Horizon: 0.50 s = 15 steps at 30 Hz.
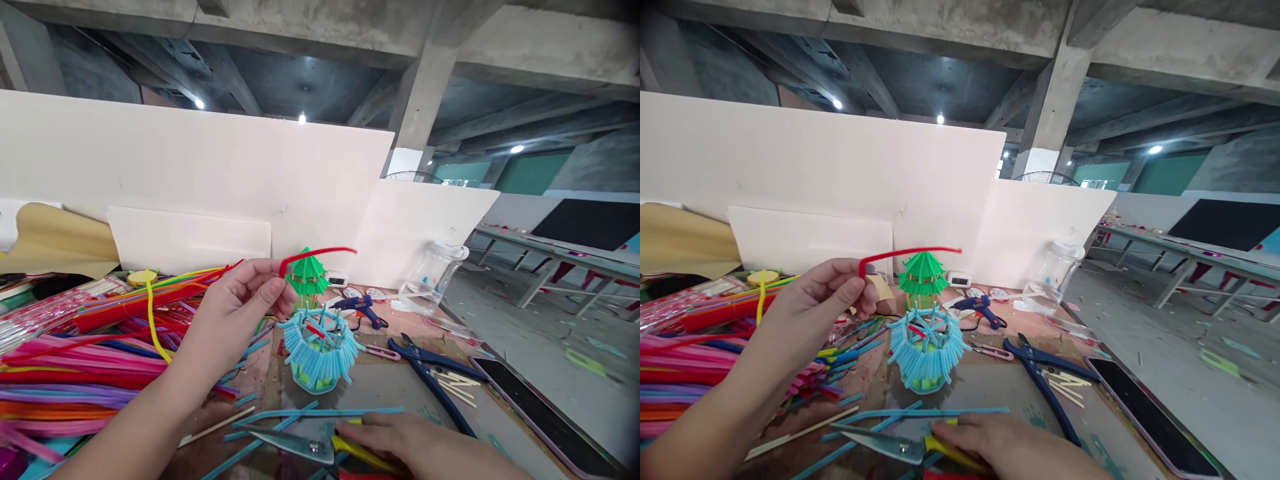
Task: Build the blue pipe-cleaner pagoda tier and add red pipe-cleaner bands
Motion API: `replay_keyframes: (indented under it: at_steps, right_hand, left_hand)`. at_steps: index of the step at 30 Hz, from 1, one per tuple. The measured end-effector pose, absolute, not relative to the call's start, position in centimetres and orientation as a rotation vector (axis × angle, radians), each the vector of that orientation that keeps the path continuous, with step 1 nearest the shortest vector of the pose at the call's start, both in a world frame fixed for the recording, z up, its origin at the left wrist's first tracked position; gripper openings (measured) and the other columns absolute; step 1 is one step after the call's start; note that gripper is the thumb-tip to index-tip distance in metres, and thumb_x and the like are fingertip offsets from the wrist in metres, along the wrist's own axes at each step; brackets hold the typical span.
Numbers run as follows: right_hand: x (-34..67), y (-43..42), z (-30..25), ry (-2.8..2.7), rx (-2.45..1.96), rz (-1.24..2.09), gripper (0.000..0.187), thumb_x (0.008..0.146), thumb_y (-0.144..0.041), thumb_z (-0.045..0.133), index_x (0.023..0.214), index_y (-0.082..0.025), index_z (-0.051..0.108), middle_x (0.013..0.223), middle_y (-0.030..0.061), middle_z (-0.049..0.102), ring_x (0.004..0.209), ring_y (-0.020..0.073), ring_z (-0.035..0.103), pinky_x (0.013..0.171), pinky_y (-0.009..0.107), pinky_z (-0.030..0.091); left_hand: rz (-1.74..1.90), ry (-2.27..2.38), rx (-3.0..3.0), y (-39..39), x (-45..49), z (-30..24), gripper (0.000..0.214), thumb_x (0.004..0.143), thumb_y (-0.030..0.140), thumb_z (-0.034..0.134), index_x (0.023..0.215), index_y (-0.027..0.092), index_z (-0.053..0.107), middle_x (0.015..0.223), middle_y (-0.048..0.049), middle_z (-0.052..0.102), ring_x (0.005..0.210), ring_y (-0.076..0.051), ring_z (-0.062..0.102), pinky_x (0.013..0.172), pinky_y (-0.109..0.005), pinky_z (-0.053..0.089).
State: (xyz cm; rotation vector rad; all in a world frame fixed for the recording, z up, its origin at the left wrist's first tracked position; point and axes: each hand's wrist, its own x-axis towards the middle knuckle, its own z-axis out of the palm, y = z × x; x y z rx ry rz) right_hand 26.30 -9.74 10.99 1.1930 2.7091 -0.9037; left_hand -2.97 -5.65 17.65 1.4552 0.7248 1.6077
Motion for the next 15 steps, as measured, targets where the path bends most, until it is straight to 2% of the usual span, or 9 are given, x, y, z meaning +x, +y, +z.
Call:
replay_keyframes:
  at_steps: [7, 9, 11, 13, 15]
  right_hand:
    - [27.0, -9.5, 11.0, 2.690, 1.415, -1.385, 0.065, 0.093, -0.032, 0.063, 0.155, -0.032, 0.046, 0.156, 0.0094, 0.052, 0.142, 0.0277, 0.051, 0.117, 0.042, 0.040]
    - [26.7, -9.5, 10.5, 2.654, 1.449, -1.616, 0.068, 0.091, -0.040, 0.066, 0.155, -0.029, 0.046, 0.146, 0.0127, 0.059, 0.134, 0.0272, 0.057, 0.111, 0.040, 0.045]
    - [26.4, -9.5, 10.3, 2.707, 1.398, -1.796, 0.073, 0.086, -0.055, 0.070, 0.149, -0.026, 0.048, 0.128, 0.0128, 0.065, 0.113, 0.0252, 0.065, 0.097, 0.037, 0.052]
    - [26.2, -9.5, 10.6, 2.823, 1.313, -1.823, 0.075, 0.082, -0.069, 0.067, 0.140, -0.024, 0.052, 0.113, 0.0100, 0.063, 0.095, 0.0223, 0.063, 0.086, 0.034, 0.053]
    - [26.0, -9.3, 11.1, 2.937, 1.235, -1.757, 0.074, 0.080, -0.078, 0.062, 0.131, -0.024, 0.055, 0.108, 0.0083, 0.058, 0.092, 0.0220, 0.058, 0.084, 0.034, 0.052]
  left_hand:
    - [1.679, 0.768, 1.386, -5.5, -3.9, 18.1, 0.026, 0.083, 0.040, 0.079, 0.091, 0.018, 0.069, 0.075, -0.0013, 0.077, 0.063, -0.013, 0.069, 0.062, -0.022, 0.056]
    - [1.682, 0.790, 1.398, -5.6, -3.8, 18.2, 0.025, 0.082, 0.039, 0.080, 0.087, 0.018, 0.069, 0.071, -0.0001, 0.075, 0.062, -0.012, 0.068, 0.060, -0.022, 0.055]
    - [1.675, 0.819, 1.417, -5.8, -3.5, 18.4, 0.023, 0.081, 0.037, 0.081, 0.082, 0.018, 0.068, 0.066, 0.0010, 0.073, 0.059, -0.011, 0.066, 0.058, -0.021, 0.053]
    - [1.660, 0.833, 1.438, -5.9, -3.3, 18.6, 0.022, 0.081, 0.035, 0.080, 0.079, 0.018, 0.067, 0.062, 0.0018, 0.070, 0.057, -0.011, 0.064, 0.055, -0.020, 0.050]
    - [1.640, 0.838, 1.460, -6.1, -3.1, 18.7, 0.020, 0.082, 0.034, 0.078, 0.078, 0.018, 0.066, 0.064, 0.0022, 0.069, 0.058, -0.011, 0.063, 0.054, -0.019, 0.049]
